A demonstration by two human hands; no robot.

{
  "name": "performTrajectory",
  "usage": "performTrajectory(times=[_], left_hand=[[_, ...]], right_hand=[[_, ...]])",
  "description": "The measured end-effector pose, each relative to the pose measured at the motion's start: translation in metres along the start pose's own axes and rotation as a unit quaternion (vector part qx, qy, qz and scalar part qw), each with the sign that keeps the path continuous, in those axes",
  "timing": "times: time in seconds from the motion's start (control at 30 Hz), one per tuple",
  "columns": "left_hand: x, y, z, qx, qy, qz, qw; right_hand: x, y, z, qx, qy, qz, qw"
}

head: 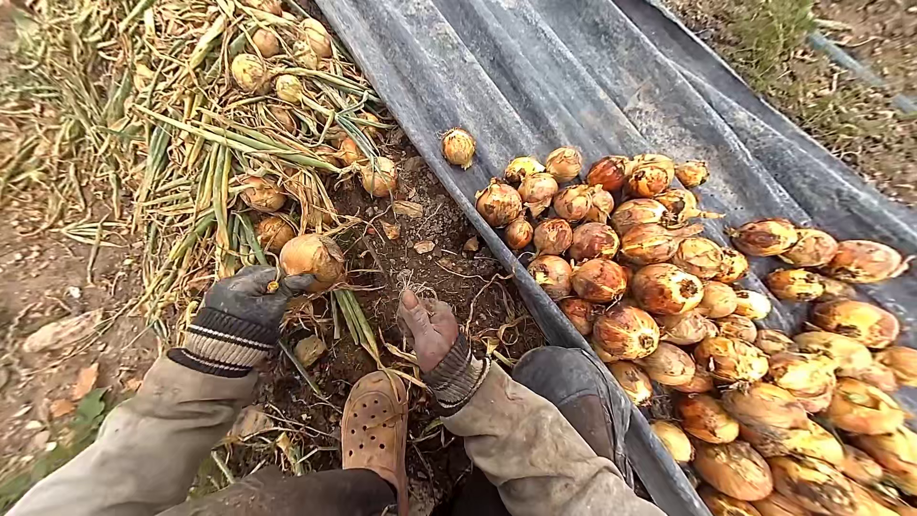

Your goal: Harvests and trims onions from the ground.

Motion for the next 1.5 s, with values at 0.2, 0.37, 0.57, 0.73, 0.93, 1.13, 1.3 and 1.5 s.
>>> performTrajectory(times=[0.2, 0.37, 0.57, 0.73, 0.93, 1.13, 1.3, 1.5], left_hand=[[0.026, -0.043, -0.022, -0.005, 0.185, -0.062, 0.981], [0.059, -0.128, -0.076, 0.134, 0.412, -0.112, 0.895], [0.237, -0.039, -0.096, 0.216, 0.198, -0.051, 0.955], [0.244, -0.010, -0.155, 0.326, 0.265, 0.021, 0.907], [0.173, 0.015, -0.104, 0.179, 0.135, -0.132, 0.966], [0.054, -0.002, -0.014, -0.236, -0.057, -0.161, 0.957], [-0.026, -0.043, 0.009, -0.420, 0.012, -0.033, 0.907], [-0.064, -0.043, 0.005, -0.463, 0.082, 0.012, 0.883]], right_hand=[[0.012, -0.042, -0.024, -0.207, 0.273, -0.248, 0.906], [0.037, -0.024, 0.025, 0.186, 0.004, -0.297, 0.936], [0.074, 0.042, 0.153, 0.201, -0.213, 0.072, 0.953], [0.070, -0.028, 0.103, -0.110, -0.104, -0.171, 0.974], [0.067, -0.048, 0.066, -0.167, 0.032, -0.252, 0.953], [0.050, -0.034, 0.016, -0.150, 0.149, -0.222, 0.952], [0.019, 0.017, -0.015, 0.000, 0.149, 0.016, 0.989], [-0.003, 0.039, -0.018, 0.003, 0.068, 0.129, 0.989]])
Point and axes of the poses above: each hand's wrist, its own x-axis towards the middle knuckle, its own z-axis out of the back of the hand, y = z × x, the point moved 6 cm from there along x, towards the middle knuckle, and after that the axes turned 2 degrees about z, right-handed, at the moved point
